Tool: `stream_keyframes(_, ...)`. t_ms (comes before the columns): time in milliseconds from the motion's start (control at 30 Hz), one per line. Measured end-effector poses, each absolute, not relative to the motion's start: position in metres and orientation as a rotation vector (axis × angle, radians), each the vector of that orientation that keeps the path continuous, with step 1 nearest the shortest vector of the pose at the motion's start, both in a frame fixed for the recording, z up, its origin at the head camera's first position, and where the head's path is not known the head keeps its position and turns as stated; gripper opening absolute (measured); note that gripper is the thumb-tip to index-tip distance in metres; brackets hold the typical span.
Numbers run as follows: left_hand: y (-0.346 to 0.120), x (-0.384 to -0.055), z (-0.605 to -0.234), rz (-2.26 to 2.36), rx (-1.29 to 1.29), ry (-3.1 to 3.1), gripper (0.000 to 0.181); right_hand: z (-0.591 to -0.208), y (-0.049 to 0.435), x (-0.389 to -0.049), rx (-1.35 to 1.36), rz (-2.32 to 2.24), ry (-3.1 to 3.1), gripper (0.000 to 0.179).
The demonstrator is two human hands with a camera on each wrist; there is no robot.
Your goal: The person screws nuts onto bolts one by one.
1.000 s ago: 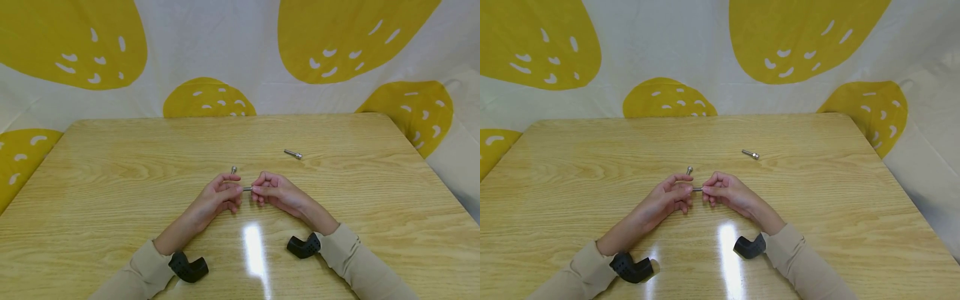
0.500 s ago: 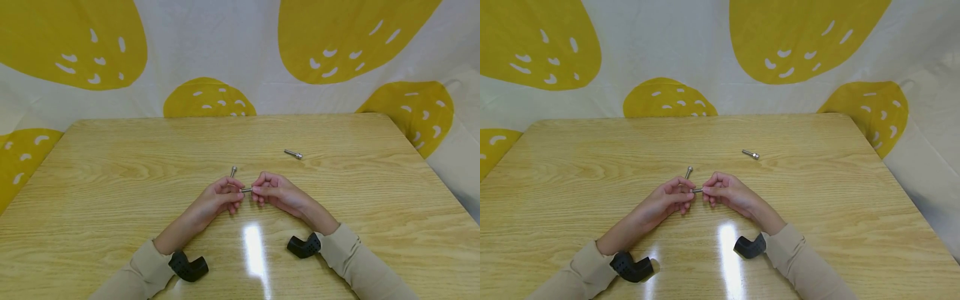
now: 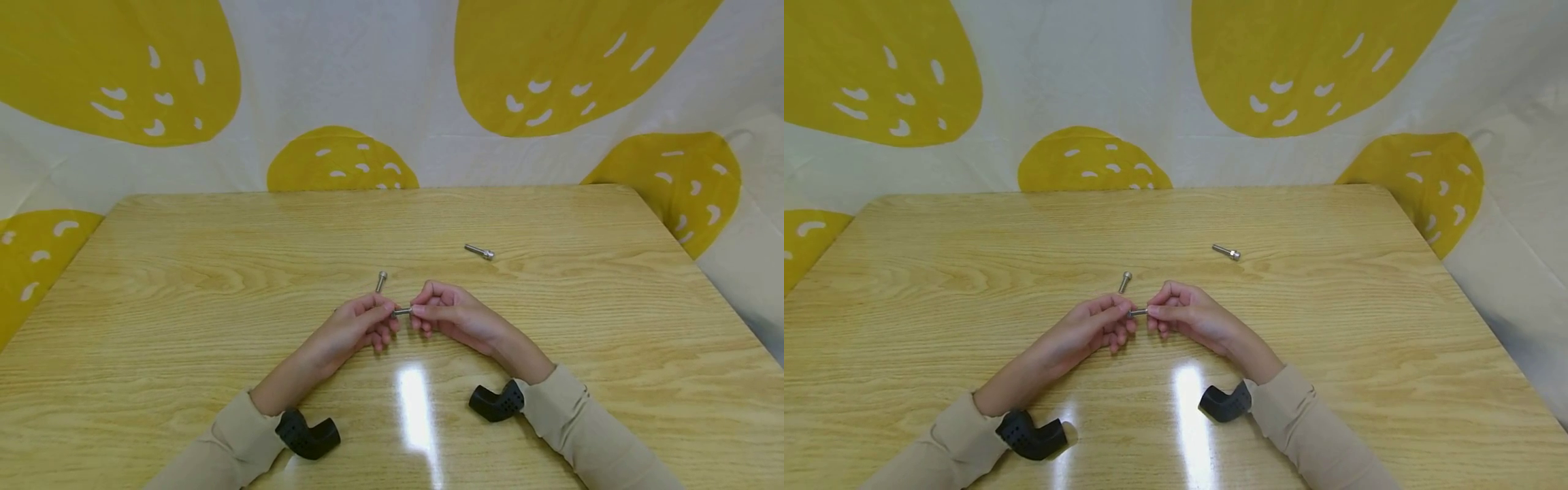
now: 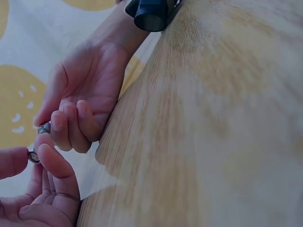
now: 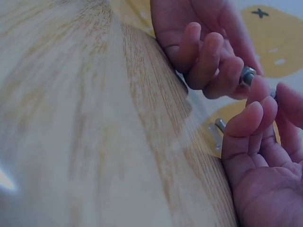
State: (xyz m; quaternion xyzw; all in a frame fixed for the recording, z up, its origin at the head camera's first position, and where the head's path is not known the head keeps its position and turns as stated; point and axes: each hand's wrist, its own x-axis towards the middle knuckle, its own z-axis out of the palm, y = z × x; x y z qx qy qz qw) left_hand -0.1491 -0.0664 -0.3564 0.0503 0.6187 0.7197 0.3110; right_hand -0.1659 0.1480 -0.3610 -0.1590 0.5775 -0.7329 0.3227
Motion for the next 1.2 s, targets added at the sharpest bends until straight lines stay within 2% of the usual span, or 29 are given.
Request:
stream_keyframes(167,-0.0670,-0.1490,-0.3574,1.920,0.137,1.619,0.013,-0.3628,0.1483,-0.1659,-0.433,-1.926,1.503,0.007)
stream_keyframes(467,-0.0674,-0.1488,-0.3550,1.945,0.117,1.587,0.028,-0.3619,0.1485,-0.1659,-0.433,-1.917,1.506,0.007)
stream_keyframes(900,-0.0675,-0.1494,-0.3570,1.908,0.149,1.602,0.013,-0.3624,0.1491,-0.1661,-0.441,-1.919,1.496,0.008)
stream_keyframes(1200,-0.0684,-0.1502,-0.3538,1.921,0.123,1.564,0.033,-0.3630,0.1488,-0.1666,-0.447,-1.919,1.496,0.009)
